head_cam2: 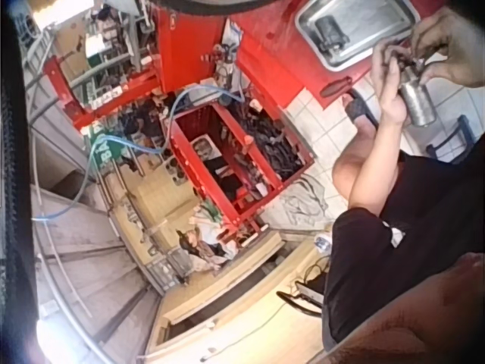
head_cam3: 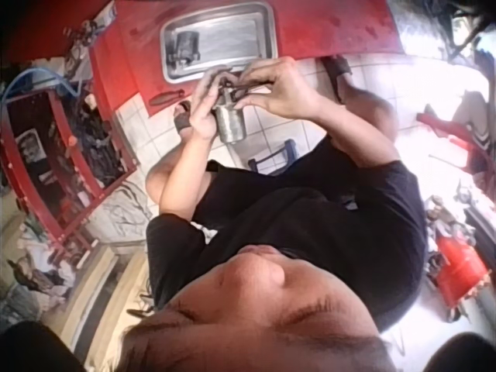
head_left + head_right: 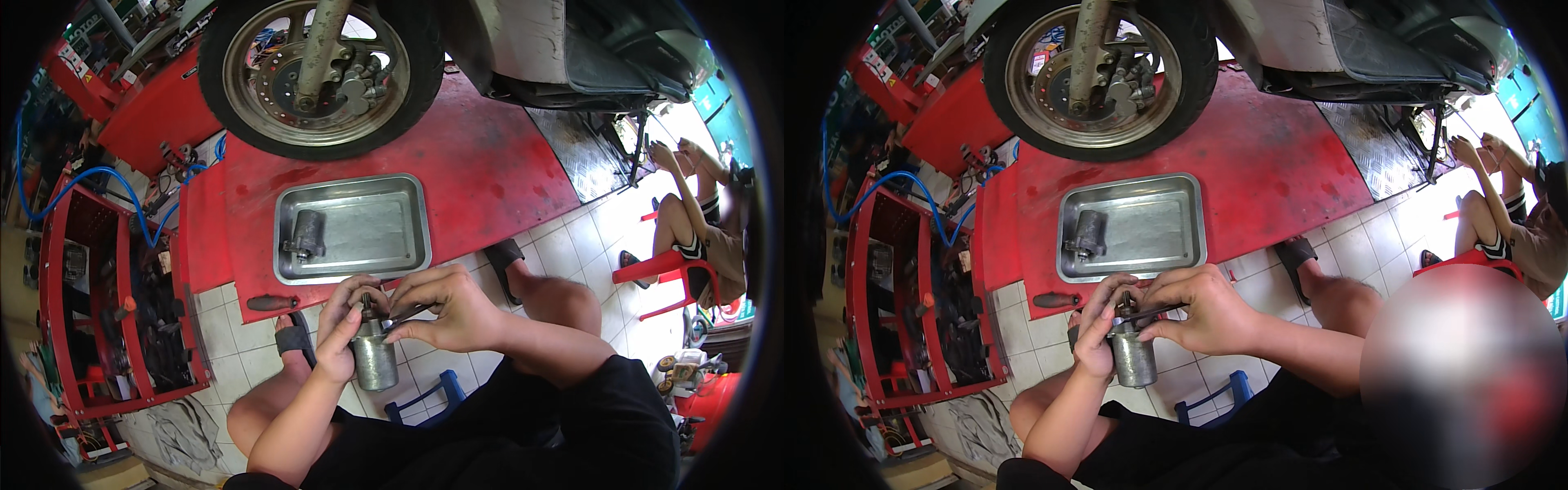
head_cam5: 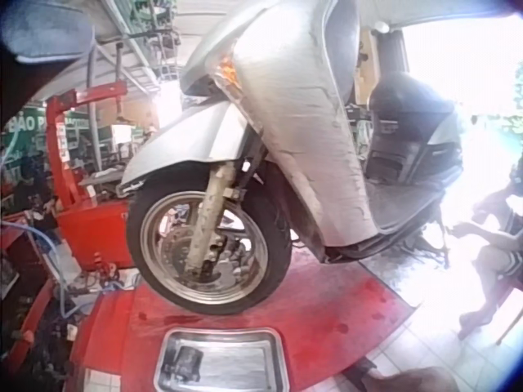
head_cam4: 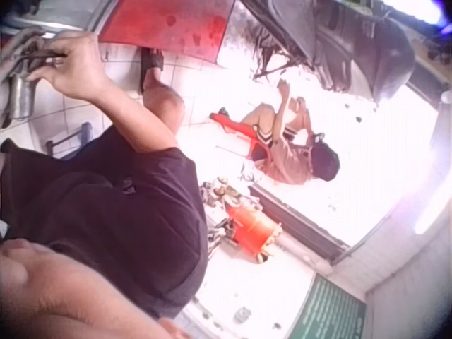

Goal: The person sits on the floor of a workshop and uses a screwdriver to disassemble a cylindrical metal scooter part, likely a starter motor. They remove small components and place them into a metal tray while a scooter is elevated on a lift nearby.

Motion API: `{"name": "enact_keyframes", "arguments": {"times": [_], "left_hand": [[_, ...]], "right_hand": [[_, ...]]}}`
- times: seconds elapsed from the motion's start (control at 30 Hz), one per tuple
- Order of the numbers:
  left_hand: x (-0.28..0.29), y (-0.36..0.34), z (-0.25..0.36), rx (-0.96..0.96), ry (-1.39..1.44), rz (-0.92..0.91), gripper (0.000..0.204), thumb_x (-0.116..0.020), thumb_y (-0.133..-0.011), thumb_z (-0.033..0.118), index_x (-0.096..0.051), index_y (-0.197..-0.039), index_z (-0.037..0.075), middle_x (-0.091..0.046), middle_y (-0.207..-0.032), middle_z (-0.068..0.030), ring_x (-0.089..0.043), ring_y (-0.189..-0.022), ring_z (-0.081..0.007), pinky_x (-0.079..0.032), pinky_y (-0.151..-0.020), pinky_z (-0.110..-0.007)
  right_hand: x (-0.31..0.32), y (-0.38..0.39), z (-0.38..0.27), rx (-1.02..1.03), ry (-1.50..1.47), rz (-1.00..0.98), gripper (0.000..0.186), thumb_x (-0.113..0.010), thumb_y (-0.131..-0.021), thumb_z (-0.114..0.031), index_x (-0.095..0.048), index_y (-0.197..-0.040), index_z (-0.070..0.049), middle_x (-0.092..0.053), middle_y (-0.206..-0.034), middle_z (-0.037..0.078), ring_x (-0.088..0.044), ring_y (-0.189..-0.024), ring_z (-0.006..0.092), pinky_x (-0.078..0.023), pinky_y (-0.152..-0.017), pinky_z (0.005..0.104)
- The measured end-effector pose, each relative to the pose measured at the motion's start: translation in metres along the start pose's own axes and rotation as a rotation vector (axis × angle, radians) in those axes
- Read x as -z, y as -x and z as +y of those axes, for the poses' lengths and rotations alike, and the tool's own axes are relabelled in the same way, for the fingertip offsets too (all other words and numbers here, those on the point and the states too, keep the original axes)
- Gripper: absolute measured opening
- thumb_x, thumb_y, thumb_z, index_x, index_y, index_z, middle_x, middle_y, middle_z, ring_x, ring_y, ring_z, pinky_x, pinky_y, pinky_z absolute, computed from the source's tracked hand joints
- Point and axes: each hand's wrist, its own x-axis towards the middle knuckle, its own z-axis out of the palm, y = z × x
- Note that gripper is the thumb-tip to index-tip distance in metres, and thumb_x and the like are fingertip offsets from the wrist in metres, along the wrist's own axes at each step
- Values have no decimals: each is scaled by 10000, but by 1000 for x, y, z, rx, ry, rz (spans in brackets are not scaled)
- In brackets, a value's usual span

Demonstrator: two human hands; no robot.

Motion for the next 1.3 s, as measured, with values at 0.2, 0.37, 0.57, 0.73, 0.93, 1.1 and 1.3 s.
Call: {"name": "enact_keyframes", "arguments": {"times": [0.2, 0.37, 0.57, 0.73, 0.93, 1.1, 1.3], "left_hand": [[1, 1, 0, -15, -19, 5, 646, -574, -911, 405, -446, -1313, -85, -610, -987, -147, -558, -950, -184, -409, -889, -290], [-2, 3, 4, 1, 17, 29, 620, -586, -924, 404, -458, -1309, -66, -609, -1008, -139, -567, -968, -179, -417, -892, -287], [3, 2, -1, -22, -80, 1, 619, -615, -911, 418, -478, -1303, -41, -612, -1038, -127, -573, -994, -178, -428, -898, -300], [-2, 5, -3, 21, -124, 122, 598, -641, -868, 366, -498, -1292, -29, -627, -1089, -125, -587, -1010, -203, -458, -915, -326], [14, 1, -21, -25, -114, 147, 561, -527, -891, 381, -507, -1239, -58, -637, -1119, -173, -622, -1050, -255, -450, -971, -349], [27, 1, -37, -62, -38, 56, 487, -480, -947, 389, -532, -1233, -1, -626, -1130, -142, -647, -1002, -259, -517, -884, -366], [32, 8, -37, 44, -45, 128, 484, -414, -1034, 266, -484, -1362, -83, -612, -1269, -199, -621, -1141, -298, -487, -999, -403]], "right_hand": [[-2, 1, -7, -47, 52, 17, 270, -854, -732, -106, -735, -945, 9, -726, -920, 134, -714, -827, 291, -567, -730, 350], [-5, 1, -7, -22, 50, 60, 294, -848, -731, -90, -725, -982, -1, -730, -917, 136, -724, -834, 287, -575, -718, 352], [1, 2, -14, -51, 143, 14, 322, -848, -716, -86, -718, -997, -2, -729, -917, 150, -727, -839, 306, -581, -721, 373], [-2, 11, 1, 34, 241, 104, 327, -773, -709, -74, -729, -1032, -45, -723, -956, 154, -706, -841, 345, -572, -728, 398], [-6, -1, 24, 89, 24, 114, 390, -882, -658, -168, -716, -943, 40, -691, -916, 168, -677, -861, 362, -546, -768, 399], [-10, 5, 28, 150, 124, 120, 386, -855, -697, -223, -697, -949, 23, -641, -923, 128, -651, -849, 368, -515, -739, 433], [-4, 6, 22, 148, 241, 49, 355, -851, -708, -260, -672, -889, -13, -605, -869, 93, -639, -797, 348, -498, -663, 443]]}}
